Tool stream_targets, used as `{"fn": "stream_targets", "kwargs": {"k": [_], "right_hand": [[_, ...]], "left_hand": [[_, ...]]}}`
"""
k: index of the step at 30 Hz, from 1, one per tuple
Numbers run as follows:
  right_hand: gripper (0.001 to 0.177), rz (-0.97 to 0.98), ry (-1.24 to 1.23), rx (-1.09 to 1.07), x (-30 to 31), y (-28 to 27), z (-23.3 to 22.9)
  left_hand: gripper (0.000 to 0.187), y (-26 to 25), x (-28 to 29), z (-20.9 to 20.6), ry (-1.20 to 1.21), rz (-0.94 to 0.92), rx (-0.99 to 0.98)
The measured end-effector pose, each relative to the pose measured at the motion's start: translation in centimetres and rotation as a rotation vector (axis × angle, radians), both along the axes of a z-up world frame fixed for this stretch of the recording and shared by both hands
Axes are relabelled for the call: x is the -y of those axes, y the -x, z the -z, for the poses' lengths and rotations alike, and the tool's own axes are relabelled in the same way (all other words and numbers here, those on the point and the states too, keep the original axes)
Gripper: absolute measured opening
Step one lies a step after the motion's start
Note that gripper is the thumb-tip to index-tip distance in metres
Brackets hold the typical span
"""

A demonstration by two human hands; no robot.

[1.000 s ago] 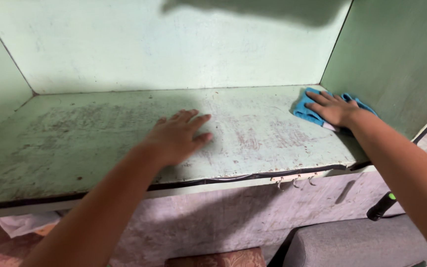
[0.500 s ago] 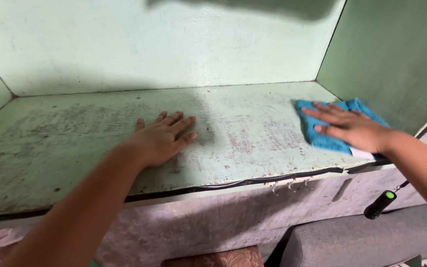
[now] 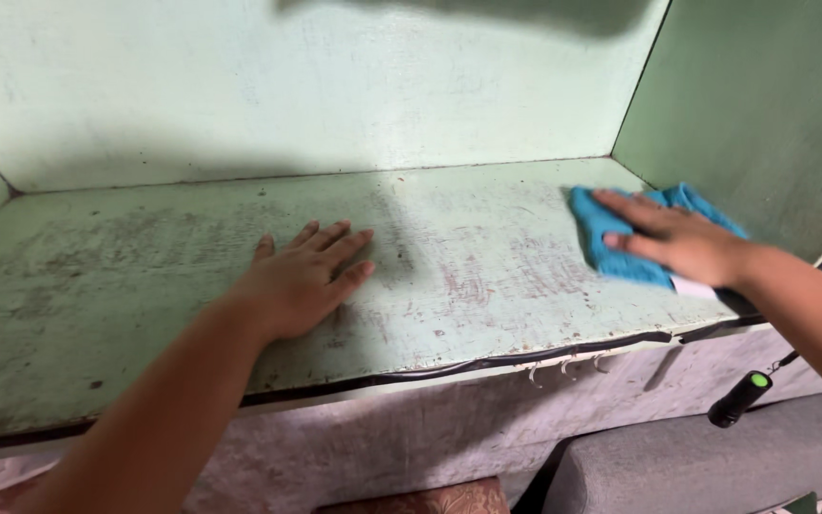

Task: The person wipes a light green wooden shelf with a blue cloth, moving from right to left and back, then wipes the front edge and side. The person then wipes the cover of a book titled South Pacific with a blue cloth on a table.

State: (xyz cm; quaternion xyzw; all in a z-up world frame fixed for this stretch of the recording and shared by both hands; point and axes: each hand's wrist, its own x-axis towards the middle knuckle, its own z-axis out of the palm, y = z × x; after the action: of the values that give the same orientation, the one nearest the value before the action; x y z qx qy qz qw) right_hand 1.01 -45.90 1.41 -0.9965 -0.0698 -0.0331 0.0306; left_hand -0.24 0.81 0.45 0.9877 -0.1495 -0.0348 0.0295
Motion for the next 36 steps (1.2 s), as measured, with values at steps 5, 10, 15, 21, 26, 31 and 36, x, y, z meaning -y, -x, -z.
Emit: {"fn": "stream_targets", "kwargs": {"k": [5,10,15,21,26,31,36], "right_hand": [[0.083,0.081,-0.007,0.033,2.7,-8.6,1.1],[0.079,0.186,-0.141,-0.023,3.6,-14.6,1.6],[0.069,0.109,0.061,0.017,1.3,-16.9,1.4],[0.076,-0.064,-0.034,-0.014,-3.4,-12.4,0.7],[0.076,-0.087,-0.139,-0.025,-0.3,-11.6,0.9],[0.079,0.018,-0.004,0.025,3.4,-15.9,1.6],[0.096,0.098,0.071,-0.04,-2.3,-15.5,0.8]], "left_hand": [[0.073,-0.1,0.0,0.1,-0.002,-0.012,0.036],[0.068,-0.1,-0.5,0.6,0.1,0.004,0.113],[0.065,-0.4,-0.6,1.0,0.154,0.012,0.204],[0.062,-0.6,-0.7,1.0,0.187,-0.005,0.214],[0.062,-0.3,-0.7,1.3,0.198,0.001,0.222],[0.059,-0.3,-0.8,1.5,0.225,0.024,0.342],[0.057,-0.3,-0.7,1.4,0.271,0.053,0.391]]}}
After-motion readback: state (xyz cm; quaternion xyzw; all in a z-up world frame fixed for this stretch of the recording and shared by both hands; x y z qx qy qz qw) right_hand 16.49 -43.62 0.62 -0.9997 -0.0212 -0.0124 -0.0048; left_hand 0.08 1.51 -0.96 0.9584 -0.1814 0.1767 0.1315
